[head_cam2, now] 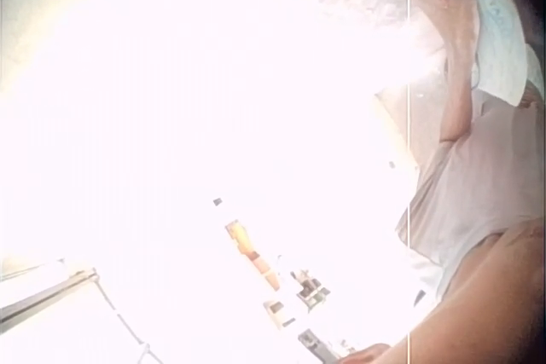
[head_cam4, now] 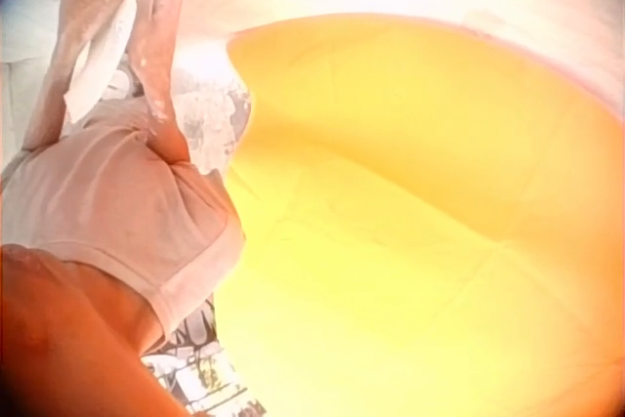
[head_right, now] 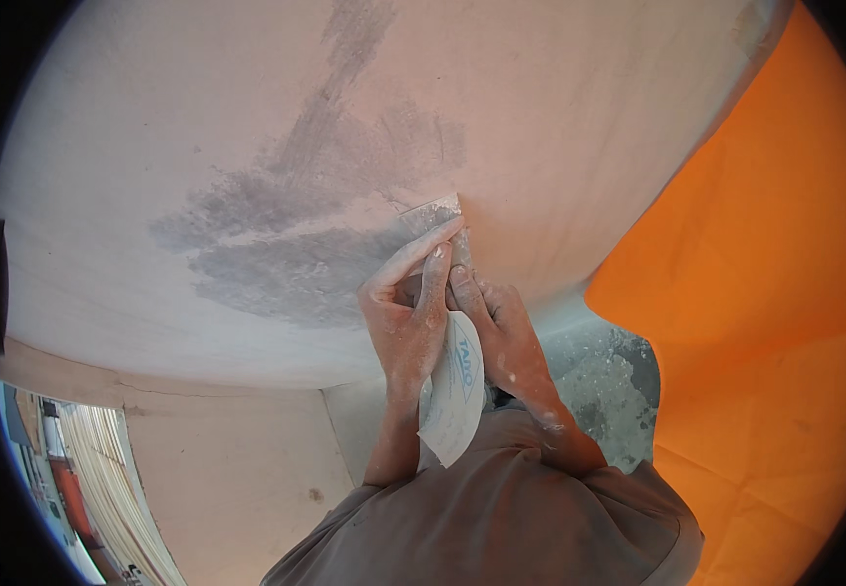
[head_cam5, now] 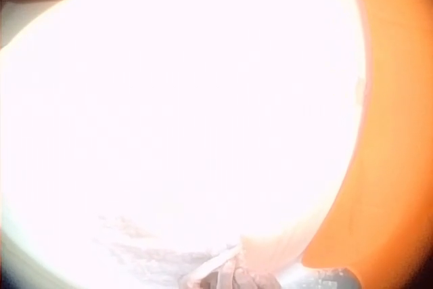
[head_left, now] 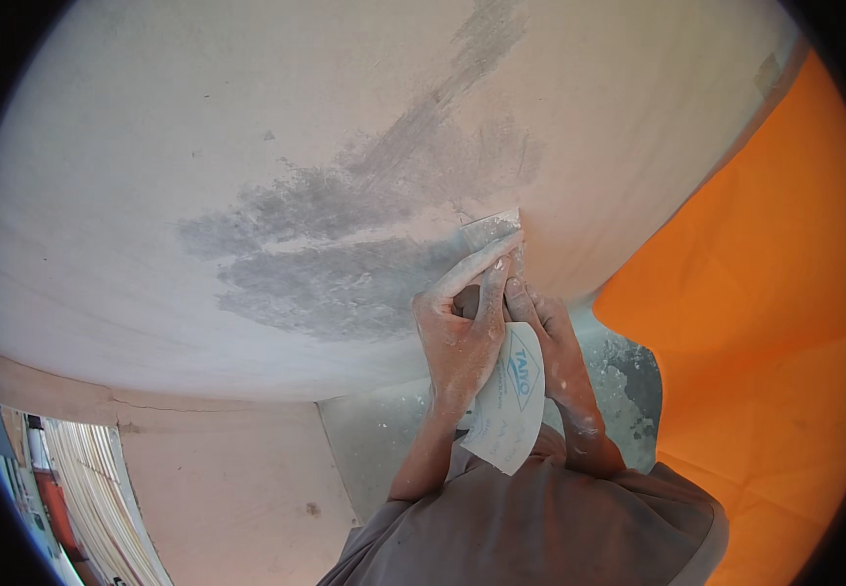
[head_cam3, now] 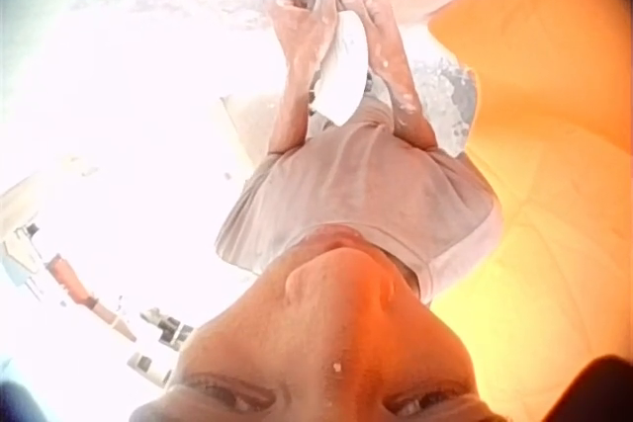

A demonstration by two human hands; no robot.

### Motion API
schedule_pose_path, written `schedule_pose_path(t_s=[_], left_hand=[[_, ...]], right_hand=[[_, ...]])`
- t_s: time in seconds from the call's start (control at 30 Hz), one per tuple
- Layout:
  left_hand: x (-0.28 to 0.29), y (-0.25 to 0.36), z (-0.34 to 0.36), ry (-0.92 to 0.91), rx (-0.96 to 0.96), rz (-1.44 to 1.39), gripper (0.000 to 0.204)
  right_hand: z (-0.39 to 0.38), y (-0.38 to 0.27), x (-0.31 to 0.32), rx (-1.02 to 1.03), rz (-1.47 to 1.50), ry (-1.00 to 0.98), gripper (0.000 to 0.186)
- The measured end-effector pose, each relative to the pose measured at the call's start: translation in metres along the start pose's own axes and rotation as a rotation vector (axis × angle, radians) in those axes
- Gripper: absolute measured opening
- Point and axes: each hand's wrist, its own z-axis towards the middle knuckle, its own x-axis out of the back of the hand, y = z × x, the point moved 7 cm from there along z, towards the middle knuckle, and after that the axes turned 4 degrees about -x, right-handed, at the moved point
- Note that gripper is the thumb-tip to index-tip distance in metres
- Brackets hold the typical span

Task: Patching and sanding a curved wall surface.

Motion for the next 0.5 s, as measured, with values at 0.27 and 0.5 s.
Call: schedule_pose_path(t_s=[0.27,0.5], left_hand=[[0.0,0.003,0.004,0.012,-0.048,-0.001,0.023],[-0.002,0.008,0.012,-0.036,0.137,-0.097,0.023]], right_hand=[[0.001,-0.011,-0.003,0.058,-0.041,0.012,0.053],[0.006,-0.022,-0.002,0.085,0.029,-0.017,0.053]])
